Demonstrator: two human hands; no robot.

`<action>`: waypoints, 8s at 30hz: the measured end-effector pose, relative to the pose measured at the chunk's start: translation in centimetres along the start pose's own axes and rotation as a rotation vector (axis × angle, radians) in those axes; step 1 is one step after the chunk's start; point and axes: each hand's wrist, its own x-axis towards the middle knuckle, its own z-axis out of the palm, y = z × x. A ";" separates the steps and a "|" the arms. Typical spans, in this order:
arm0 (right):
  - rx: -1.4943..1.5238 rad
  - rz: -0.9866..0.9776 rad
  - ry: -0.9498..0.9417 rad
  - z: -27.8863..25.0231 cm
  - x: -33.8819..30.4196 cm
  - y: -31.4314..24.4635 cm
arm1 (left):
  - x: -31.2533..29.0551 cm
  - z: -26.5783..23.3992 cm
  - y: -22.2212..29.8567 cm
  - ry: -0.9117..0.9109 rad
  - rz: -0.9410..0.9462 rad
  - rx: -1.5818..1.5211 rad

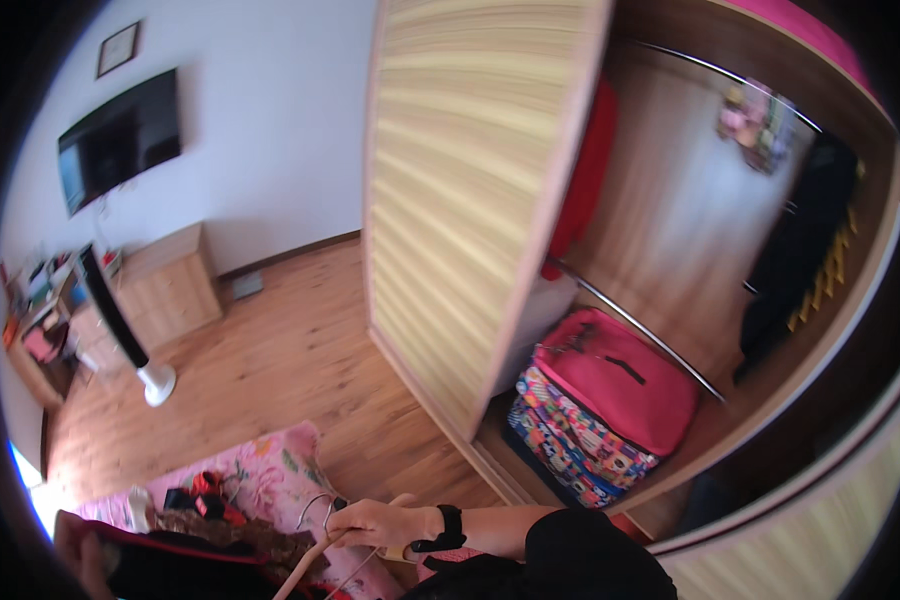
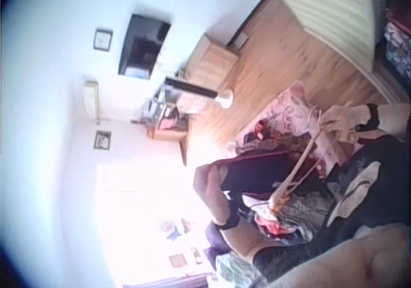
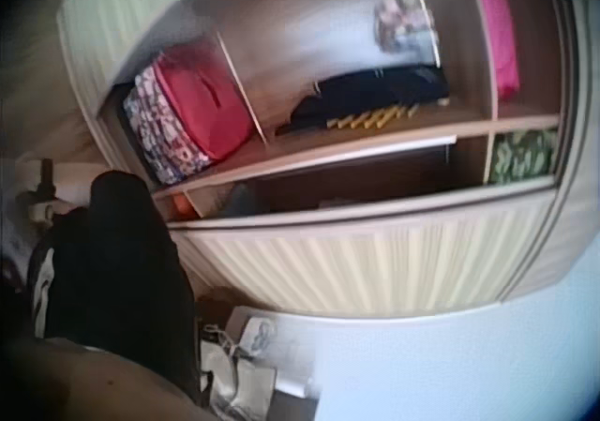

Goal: The person picks up a tan sweater and a red garment from a pile on the bed, places each on a hanger, and hangs them on a rack inside a closet.

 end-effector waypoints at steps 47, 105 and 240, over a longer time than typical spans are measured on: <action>-0.532 0.141 -0.032 -27.2 -12.1 -19.1 | -1.1 43.7 -10.7 -0.500 0.280 -0.131; -0.725 0.050 0.283 -25.3 -14.8 -8.4 | -5.8 40.9 2.0 -0.381 0.576 0.004; -0.256 -0.145 0.226 -22.6 -5.7 -9.3 | -5.8 40.1 -20.8 -0.139 -0.093 -0.382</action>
